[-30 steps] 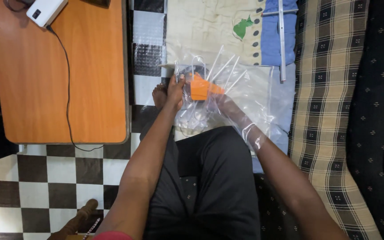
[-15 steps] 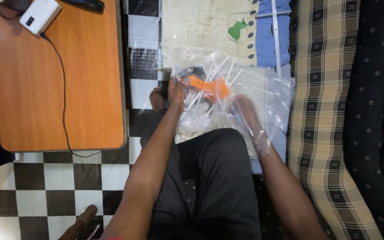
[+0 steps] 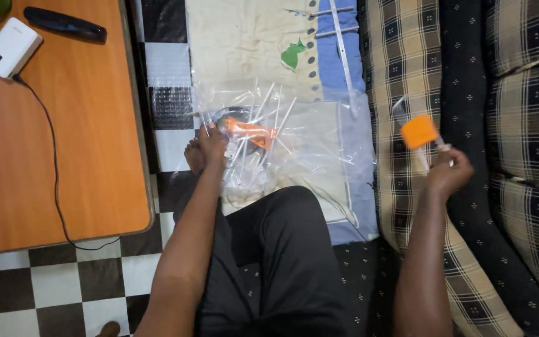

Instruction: Assemble a television antenna from its plastic and metal components.

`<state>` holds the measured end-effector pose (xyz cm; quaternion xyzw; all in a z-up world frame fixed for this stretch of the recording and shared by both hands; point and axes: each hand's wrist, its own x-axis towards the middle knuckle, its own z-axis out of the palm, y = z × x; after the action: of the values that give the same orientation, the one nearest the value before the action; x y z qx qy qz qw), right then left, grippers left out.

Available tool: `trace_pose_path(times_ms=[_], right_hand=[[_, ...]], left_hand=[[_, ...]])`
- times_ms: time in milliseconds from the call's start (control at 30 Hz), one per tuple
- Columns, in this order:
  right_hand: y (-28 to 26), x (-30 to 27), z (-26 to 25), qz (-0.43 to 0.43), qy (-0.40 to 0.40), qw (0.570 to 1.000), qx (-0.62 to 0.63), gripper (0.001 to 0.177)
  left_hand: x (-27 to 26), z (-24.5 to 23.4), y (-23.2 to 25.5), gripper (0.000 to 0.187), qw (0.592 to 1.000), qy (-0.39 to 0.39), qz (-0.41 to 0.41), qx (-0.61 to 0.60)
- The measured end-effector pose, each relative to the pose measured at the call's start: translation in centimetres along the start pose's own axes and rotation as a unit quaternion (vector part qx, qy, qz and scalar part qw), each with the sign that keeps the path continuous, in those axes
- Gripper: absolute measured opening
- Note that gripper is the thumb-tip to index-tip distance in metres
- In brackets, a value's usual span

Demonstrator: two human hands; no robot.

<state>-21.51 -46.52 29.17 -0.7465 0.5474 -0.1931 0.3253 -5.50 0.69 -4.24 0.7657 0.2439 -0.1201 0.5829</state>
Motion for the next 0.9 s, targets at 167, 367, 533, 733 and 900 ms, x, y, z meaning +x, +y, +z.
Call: trace_pose_path(times_ms=[167, 367, 533, 733, 900], right_hand=[[-3.1, 1.2, 6.0, 0.071, -0.067, 0.964, 0.248, 0.010], [-4.5, 2.0, 19.6, 0.123, -0.259, 0.920, 0.266, 0.006], [-4.0, 3.7, 28.1, 0.207, -0.334, 0.867, 0.307, 0.011], [3.0, 8.5, 26.6, 0.003, -0.313, 0.930, 0.191, 0.014], [14.2, 12.9, 15.7, 0.190, -0.367, 0.773, 0.481, 0.020]], left_hand=[[-2.5, -2.4, 5.3, 0.049, 0.964, 0.007, 0.040, 0.263], [-2.0, -2.4, 4.2, 0.052, 0.982, -0.033, 0.032, 0.183], [-1.3, -1.9, 3.4, 0.046, 0.994, -0.108, -0.019, -0.032], [-0.8, -1.1, 1.7, 0.036, 0.982, -0.141, 0.046, -0.113], [-3.2, -2.2, 6.7, 0.023, 0.993, -0.102, 0.025, -0.048]])
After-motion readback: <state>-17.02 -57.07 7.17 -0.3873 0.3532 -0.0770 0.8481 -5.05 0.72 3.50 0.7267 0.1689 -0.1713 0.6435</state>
